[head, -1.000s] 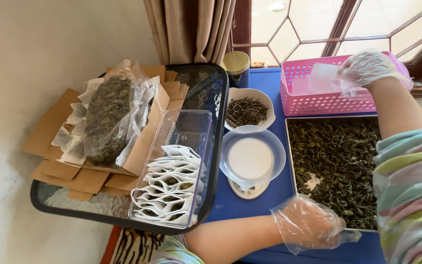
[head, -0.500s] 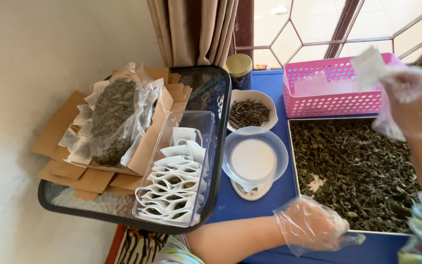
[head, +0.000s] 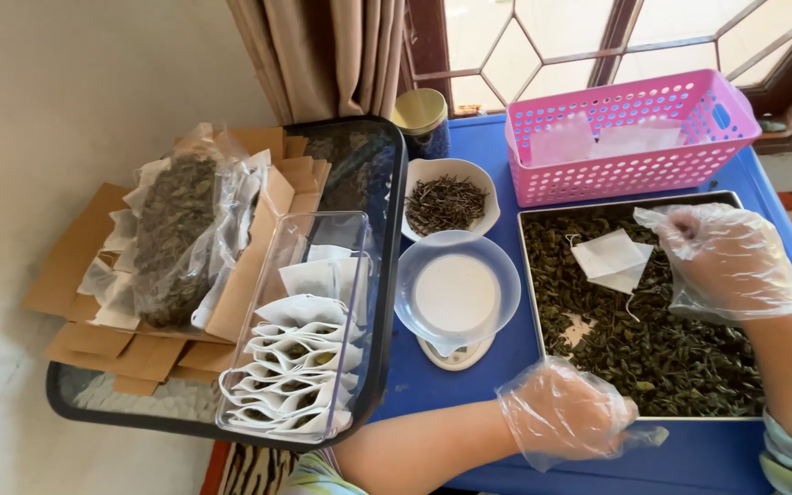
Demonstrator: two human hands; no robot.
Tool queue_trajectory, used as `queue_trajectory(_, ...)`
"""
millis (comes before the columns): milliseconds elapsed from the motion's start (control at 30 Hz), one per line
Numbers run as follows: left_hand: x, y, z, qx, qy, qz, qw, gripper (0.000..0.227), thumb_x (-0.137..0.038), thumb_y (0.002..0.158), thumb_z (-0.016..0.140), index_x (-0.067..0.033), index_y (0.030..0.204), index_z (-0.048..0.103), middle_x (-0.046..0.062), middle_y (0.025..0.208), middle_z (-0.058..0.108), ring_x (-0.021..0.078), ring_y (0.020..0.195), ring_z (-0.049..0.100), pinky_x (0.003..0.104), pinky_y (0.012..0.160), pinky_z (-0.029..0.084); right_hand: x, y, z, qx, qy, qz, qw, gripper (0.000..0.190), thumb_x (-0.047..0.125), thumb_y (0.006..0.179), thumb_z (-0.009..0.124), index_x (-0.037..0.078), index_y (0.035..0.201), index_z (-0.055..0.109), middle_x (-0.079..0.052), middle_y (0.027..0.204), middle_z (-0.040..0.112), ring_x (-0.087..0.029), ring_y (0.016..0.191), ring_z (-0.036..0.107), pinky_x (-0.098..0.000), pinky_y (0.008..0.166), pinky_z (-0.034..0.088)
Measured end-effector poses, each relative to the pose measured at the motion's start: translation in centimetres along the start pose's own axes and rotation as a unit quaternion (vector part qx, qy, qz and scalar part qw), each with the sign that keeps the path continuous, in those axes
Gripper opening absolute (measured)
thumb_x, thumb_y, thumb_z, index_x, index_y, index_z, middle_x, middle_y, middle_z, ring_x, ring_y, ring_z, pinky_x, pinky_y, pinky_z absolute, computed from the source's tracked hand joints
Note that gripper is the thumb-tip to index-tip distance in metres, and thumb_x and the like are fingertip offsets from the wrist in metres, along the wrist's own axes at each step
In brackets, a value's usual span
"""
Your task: Manually filling small white tea bags with dried tea leaves from a metal tray.
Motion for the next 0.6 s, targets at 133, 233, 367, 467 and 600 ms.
queue_trajectory(133, -0.2, 0.3, -0.8, 0.010, 0.013, -0.003, 1.000, 0.043, -0.043, 0.098, 0.034, -0.0106, 0.077, 0.053, 0.001, 0.061, 0.052, 0.0247, 0.055, 0.055, 0.045, 0.049, 0.043, 1.7, -0.5, -1.1, -0.026, 0.013, -0.091, 0.995, 0.033, 0.047, 0.099, 0.058, 0.029, 0.123, 0.074, -0.003, 0.113, 0.074, -0.026, 0.104, 0.071, -0.0410, 0.087, 0.054)
queue_trajectory(233, -0.3, 0.1, -0.7, -0.007, 0.022, -0.011, 1.000, 0.058, -0.053, 0.102, 0.024, -0.0106, 0.072, 0.051, 0.001, 0.058, 0.050, 0.0242, 0.051, 0.052, 0.045, 0.045, 0.041, 3.4, -1.0, -1.0, 0.037, 0.020, -0.193, 0.980, 0.055, 0.062, 0.083, 0.063, 0.035, 0.131, 0.068, 0.005, 0.138, 0.068, -0.019, 0.120, 0.067, -0.0408, 0.097, 0.055)
queue_trajectory(367, -0.3, -0.1, -0.5, -0.051, 0.032, 0.006, 0.998, 0.052, -0.047, 0.106, 0.033, -0.0117, 0.072, 0.049, 0.000, 0.058, 0.046, 0.0220, 0.048, 0.048, 0.043, 0.042, 0.036, 2.0, -0.6, 3.5, -0.051, -0.031, -0.359, 0.931, 0.056, 0.061, 0.079, 0.069, 0.029, 0.125, 0.069, 0.003, 0.137, 0.067, -0.024, 0.122, 0.067, -0.0400, 0.103, 0.055)
queue_trajectory(467, 0.0, -0.2, 0.1, -0.055, 0.017, 0.013, 0.998, 0.041, -0.034, 0.106, 0.045, -0.0115, 0.072, 0.048, -0.001, 0.059, 0.045, 0.0219, 0.048, 0.047, 0.043, 0.040, 0.036, 3.1, -1.7, 1.1, -0.102, -0.157, -0.446, 0.875, 0.045, 0.047, 0.073, 0.078, 0.031, 0.112, 0.064, 0.002, 0.101, 0.070, -0.025, 0.087, 0.070, -0.0399, 0.076, 0.059)
queue_trajectory(600, -0.5, 0.0, -1.3, -0.080, 0.028, 0.022, 0.996, 0.046, -0.041, 0.107, 0.041, -0.0120, 0.073, 0.050, 0.000, 0.060, 0.047, 0.0221, 0.052, 0.051, 0.042, 0.043, 0.038, 2.9, -2.0, -0.3, -0.053, -0.172, -0.316, 0.932, 0.010, 0.030, 0.089, 0.058, 0.025, 0.085, 0.066, 0.004, 0.093, 0.070, -0.025, 0.086, 0.071, -0.0404, 0.077, 0.059)
Point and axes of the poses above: each hand's wrist, its own y-axis towards the middle knuckle, its own z-axis out of the palm, x = y × z, the point moved 3 cm from there along y, towards the middle knuckle
